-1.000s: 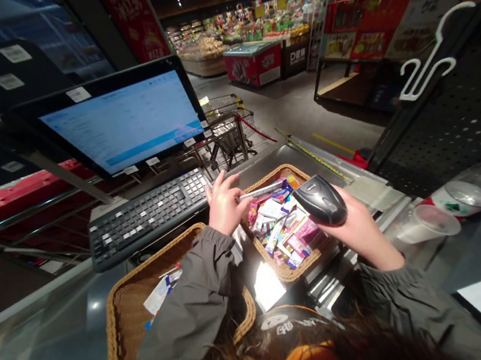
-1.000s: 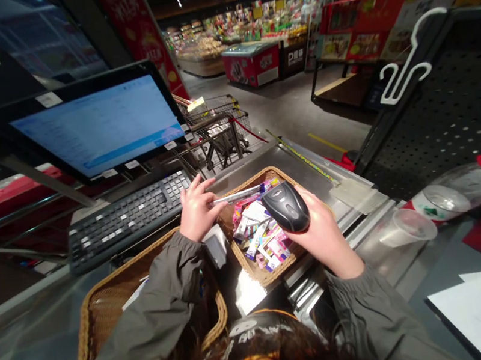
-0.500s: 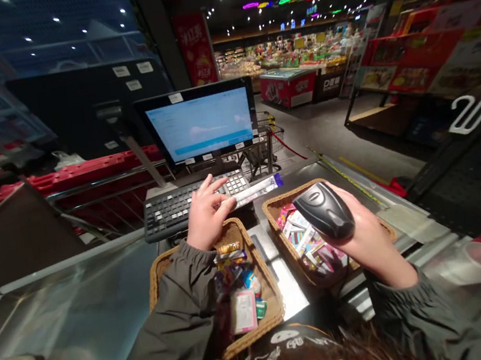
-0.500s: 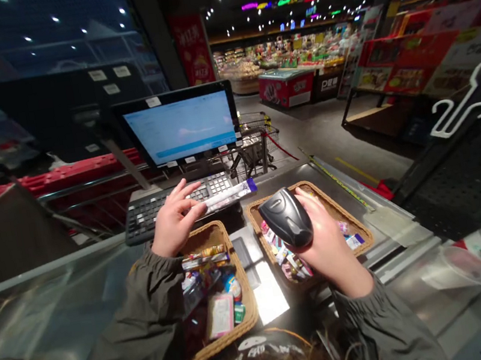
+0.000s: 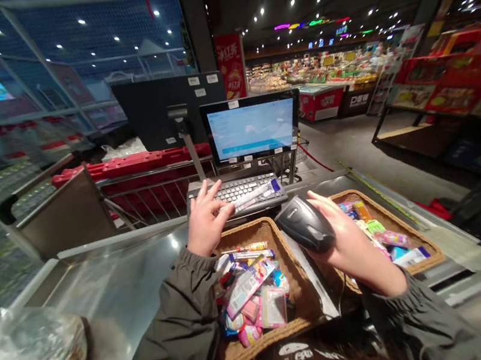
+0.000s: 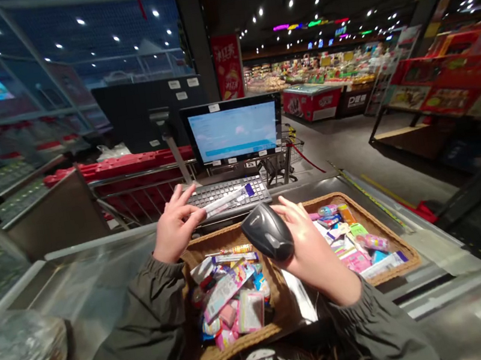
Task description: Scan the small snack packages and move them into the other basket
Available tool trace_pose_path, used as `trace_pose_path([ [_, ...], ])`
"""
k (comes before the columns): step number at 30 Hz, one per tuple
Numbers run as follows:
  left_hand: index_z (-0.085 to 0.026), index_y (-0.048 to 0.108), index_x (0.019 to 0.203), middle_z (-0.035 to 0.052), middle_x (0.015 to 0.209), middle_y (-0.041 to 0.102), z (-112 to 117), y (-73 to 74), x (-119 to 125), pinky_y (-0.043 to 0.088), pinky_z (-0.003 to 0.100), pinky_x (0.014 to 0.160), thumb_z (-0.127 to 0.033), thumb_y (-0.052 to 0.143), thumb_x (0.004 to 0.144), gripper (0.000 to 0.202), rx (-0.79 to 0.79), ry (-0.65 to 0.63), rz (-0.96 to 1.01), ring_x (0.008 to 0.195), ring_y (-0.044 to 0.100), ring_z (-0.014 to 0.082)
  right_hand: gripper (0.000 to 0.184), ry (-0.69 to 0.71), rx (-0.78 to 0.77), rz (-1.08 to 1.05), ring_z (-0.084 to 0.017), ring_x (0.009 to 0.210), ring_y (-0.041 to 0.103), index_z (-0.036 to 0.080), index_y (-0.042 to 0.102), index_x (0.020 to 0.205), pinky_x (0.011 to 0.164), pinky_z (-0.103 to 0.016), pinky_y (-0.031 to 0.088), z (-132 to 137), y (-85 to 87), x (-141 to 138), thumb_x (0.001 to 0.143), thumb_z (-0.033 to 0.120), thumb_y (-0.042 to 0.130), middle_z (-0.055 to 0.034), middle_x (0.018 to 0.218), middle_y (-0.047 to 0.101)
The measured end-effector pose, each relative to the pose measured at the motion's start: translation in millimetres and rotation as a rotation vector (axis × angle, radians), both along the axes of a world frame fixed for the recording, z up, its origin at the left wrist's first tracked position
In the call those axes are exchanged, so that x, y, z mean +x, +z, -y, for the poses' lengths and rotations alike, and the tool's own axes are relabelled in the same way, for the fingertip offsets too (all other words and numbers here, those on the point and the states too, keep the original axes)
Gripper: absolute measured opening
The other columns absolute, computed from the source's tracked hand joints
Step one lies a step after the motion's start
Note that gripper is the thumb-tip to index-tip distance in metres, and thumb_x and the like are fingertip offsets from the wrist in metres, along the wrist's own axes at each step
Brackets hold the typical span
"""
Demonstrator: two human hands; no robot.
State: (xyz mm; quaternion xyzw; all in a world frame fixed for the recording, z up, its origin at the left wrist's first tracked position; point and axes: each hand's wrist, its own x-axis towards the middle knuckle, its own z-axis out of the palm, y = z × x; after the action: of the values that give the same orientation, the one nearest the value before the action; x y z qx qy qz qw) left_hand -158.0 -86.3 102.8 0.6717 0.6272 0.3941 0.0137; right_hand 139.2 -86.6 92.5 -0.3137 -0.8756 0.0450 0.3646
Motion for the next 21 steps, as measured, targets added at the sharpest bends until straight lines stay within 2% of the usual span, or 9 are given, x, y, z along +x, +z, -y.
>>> trace_pose_path([
  [9, -0.021, 0.066, 0.071, 0.0046, 0.150, 0.049, 19, -5.5, -32, 0.017, 0.072, 0.113, -0.037, 0.053, 0.090, 0.028, 0.020, 0.007, -0.016, 0.150, 0.025, 0.0319, 0.044, 0.034, -0.109, 0.109, -0.041, 0.141, 0.038, 0.017, 0.065, 0.117, 0.112, -0.066, 0.034, 9, -8.3, -35, 0.073, 0.020, 0.067, -0.0179, 0.135, 0.058],
  [21, -0.022, 0.066, 0.073, 0.0059, 0.148, 0.052, 27, -14.3, -48, 0.021, 0.071, 0.113, -0.037, 0.054, 0.090, 0.026, -0.021, -0.002, -0.002, 0.149, 0.028, 0.0320, 0.037, 0.042, -0.119, 0.095, -0.038, 0.139, 0.043, 0.019, 0.068, 0.113, 0.112, -0.063, 0.036, 16, -11.6, -48, 0.076, 0.019, 0.063, -0.0160, 0.126, 0.062],
])
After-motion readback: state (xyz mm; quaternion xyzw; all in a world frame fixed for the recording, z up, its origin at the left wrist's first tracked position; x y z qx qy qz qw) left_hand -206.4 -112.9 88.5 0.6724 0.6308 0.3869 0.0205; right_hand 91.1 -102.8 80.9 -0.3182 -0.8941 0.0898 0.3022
